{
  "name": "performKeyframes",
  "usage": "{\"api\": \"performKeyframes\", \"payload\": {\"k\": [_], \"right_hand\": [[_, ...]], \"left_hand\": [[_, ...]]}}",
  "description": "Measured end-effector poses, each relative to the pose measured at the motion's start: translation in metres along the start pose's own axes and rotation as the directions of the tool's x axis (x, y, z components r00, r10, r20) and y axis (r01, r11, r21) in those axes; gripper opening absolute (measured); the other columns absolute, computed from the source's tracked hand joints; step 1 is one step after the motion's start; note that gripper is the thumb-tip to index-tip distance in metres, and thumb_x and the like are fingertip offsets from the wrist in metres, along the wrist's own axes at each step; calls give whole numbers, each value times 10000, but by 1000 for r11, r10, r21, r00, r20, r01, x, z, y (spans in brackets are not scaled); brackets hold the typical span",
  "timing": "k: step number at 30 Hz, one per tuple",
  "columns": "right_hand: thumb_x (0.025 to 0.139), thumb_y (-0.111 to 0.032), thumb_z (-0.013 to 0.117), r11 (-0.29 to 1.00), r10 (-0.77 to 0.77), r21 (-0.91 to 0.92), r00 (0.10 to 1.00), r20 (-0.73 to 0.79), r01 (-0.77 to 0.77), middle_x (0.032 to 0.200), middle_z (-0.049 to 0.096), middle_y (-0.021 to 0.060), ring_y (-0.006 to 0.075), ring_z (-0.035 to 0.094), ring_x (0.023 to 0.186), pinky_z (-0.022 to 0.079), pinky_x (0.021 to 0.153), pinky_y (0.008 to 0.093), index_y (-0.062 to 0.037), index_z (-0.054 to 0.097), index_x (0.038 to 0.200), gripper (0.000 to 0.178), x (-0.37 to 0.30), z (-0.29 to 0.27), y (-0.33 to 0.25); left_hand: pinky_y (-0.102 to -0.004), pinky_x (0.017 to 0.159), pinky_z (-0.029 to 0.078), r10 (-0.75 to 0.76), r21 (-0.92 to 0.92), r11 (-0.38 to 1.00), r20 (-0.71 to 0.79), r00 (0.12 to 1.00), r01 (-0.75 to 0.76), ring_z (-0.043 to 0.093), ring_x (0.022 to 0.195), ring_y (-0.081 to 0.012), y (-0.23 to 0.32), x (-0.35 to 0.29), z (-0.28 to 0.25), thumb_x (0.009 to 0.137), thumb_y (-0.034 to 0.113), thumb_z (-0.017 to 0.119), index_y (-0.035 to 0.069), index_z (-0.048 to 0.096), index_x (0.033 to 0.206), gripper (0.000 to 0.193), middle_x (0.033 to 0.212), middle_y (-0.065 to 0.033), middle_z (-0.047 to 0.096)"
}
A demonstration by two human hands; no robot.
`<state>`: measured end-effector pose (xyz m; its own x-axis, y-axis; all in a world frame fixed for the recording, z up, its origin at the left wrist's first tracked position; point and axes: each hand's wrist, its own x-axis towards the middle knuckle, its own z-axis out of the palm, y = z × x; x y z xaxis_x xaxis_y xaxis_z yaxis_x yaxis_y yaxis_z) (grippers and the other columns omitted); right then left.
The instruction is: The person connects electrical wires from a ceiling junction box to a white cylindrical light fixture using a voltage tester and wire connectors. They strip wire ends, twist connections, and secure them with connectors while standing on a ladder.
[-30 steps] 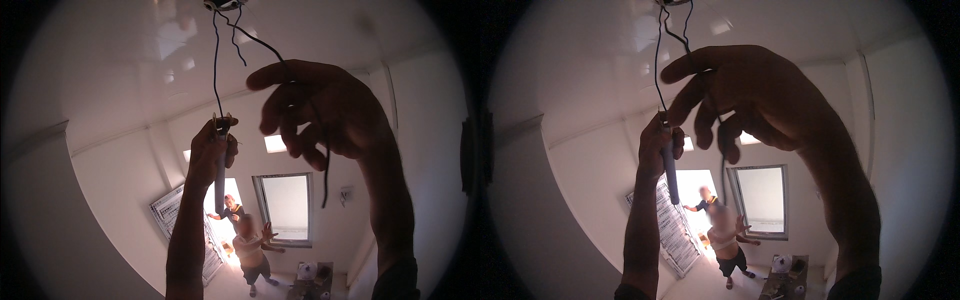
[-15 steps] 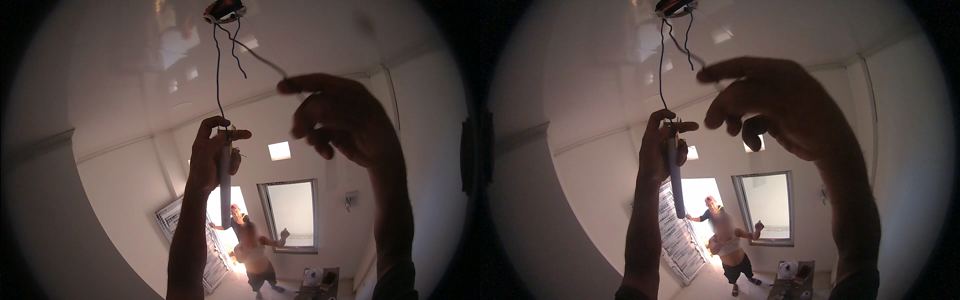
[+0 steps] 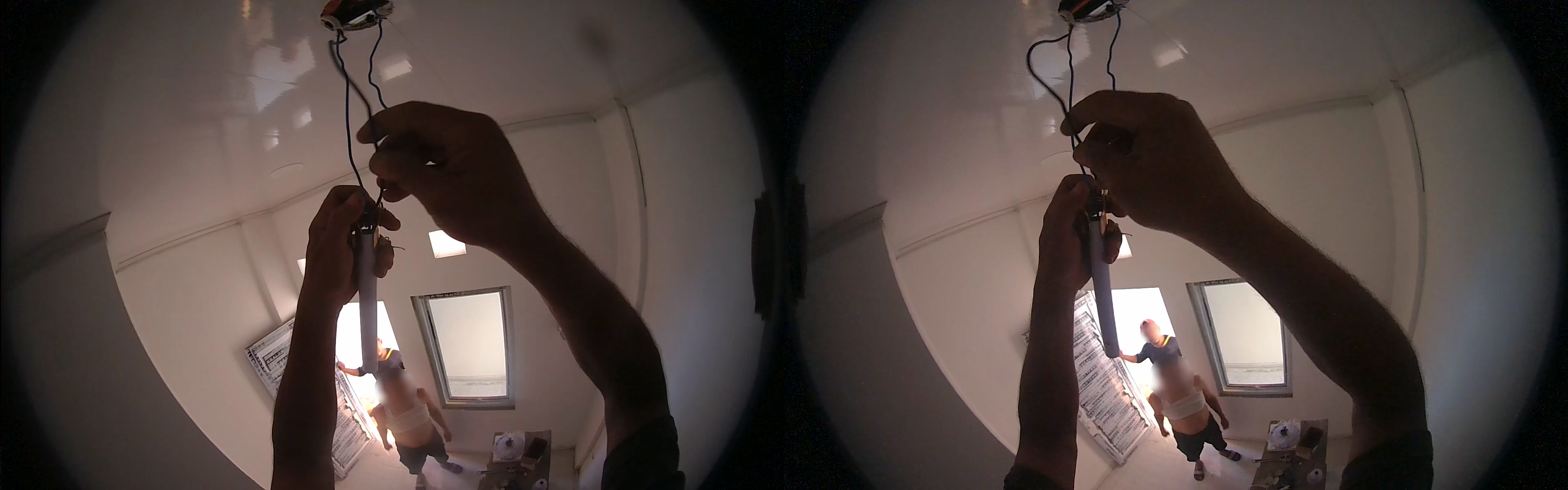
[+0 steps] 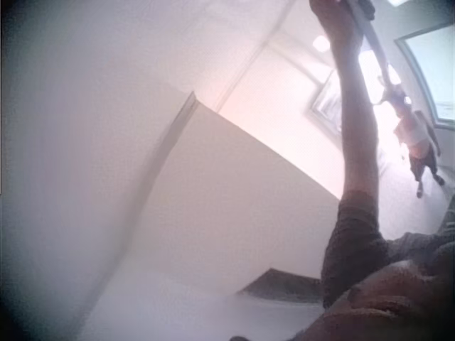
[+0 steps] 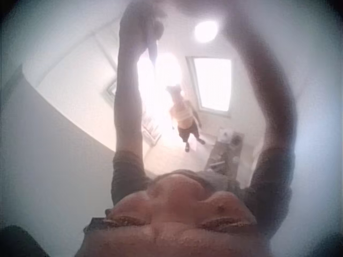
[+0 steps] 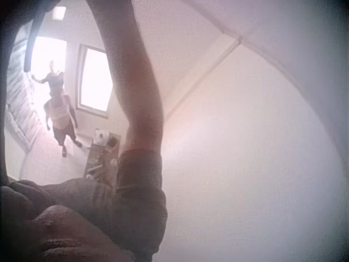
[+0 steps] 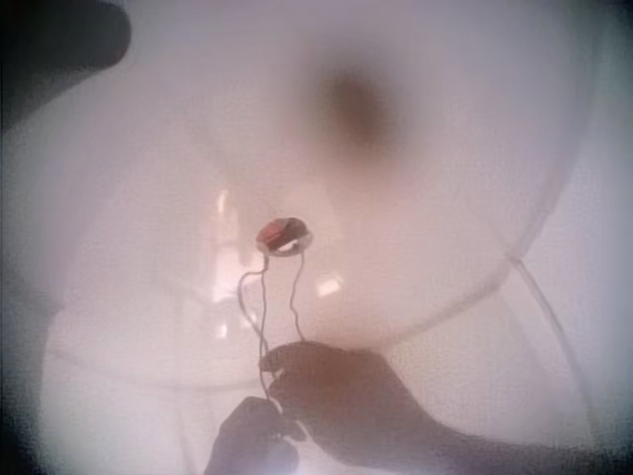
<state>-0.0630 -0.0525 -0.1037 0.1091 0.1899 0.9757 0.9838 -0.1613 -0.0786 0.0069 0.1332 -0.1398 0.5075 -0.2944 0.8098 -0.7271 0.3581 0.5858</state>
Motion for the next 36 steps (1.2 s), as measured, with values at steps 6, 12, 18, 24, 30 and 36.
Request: {"api": "performKeyframes", "payload": {"k": [6, 12, 18, 24, 30, 36], "right_hand": [[916, -72, 661, 1000, 19, -24, 1000, 18, -19, 789, 731, 107, 152, 723, 700, 591, 644, 286, -18, 695, 1111, 205, -11, -26, 24], [882, -68, 685, 994, 108, 20, 986, 130, -112, 820, 753, 127, 173, 731, 686, 589, 652, 299, -22, 723, 1059, 186, -5, -26, 28], [871, -32, 696, 987, 160, -32, 973, 167, -157, 821, 732, 88, 124, 677, 693, 548, 631, 270, -5, 708, 989, 122, -1, -34, 28], [861, -29, 695, 966, 248, 31, 955, 162, -256, 829, 732, 96, 144, 687, 724, 554, 636, 282, 4, 696, 965, 109, -1, -42, 18], [888, -42, 673, 997, 74, 2, 990, 122, -75, 806, 707, 70, 124, 658, 717, 538, 652, 276, -11, 676, 957, 75, -7, -42, 18], [904, -49, 663, 997, 42, -71, 986, 162, -31, 772, 683, 40, 98, 614, 675, 519, 636, 267, -17, 663, 975, 78, -1, -41, 13]], "left_hand": [[-295, 362, 432, 34, -8, 999, 58, 998, -33, 570, 420, -198, -28, 7, 24, 1043, 308, 466, 49, 483, 1086, 263, 828, -162, 677], [-296, 369, 426, 68, 13, 998, 69, 995, -69, 577, 439, -202, -29, 7, 21, 1051, 331, 418, 42, 488, 1124, 306, 868, -193, 677], [-308, 442, 444, 116, -147, 984, 129, 985, -97, 576, 504, -212, -37, 4, 22, 976, 271, 415, 14, 469, 1185, 336, 1060, -293, 656], [-311, 556, 485, 216, -4, 976, 53, 975, -216, 579, 601, -191, -38, -6, 29, 836, 119, 459, -28, 466, 1177, 371, 1111, -312, 657], [-274, 572, 489, 248, 112, 961, 44, 968, -251, 599, 638, -172, -38, -15, 37, 838, 166, 530, -28, 523, 1129, 350, 1024, -291, 688], [-267, 550, 472, 254, 62, 964, 88, 963, -260, 578, 614, -169, -39, -10, 25, 825, 153, 524, -15, 525, 1101, 324, 1016, -301, 684]]}}
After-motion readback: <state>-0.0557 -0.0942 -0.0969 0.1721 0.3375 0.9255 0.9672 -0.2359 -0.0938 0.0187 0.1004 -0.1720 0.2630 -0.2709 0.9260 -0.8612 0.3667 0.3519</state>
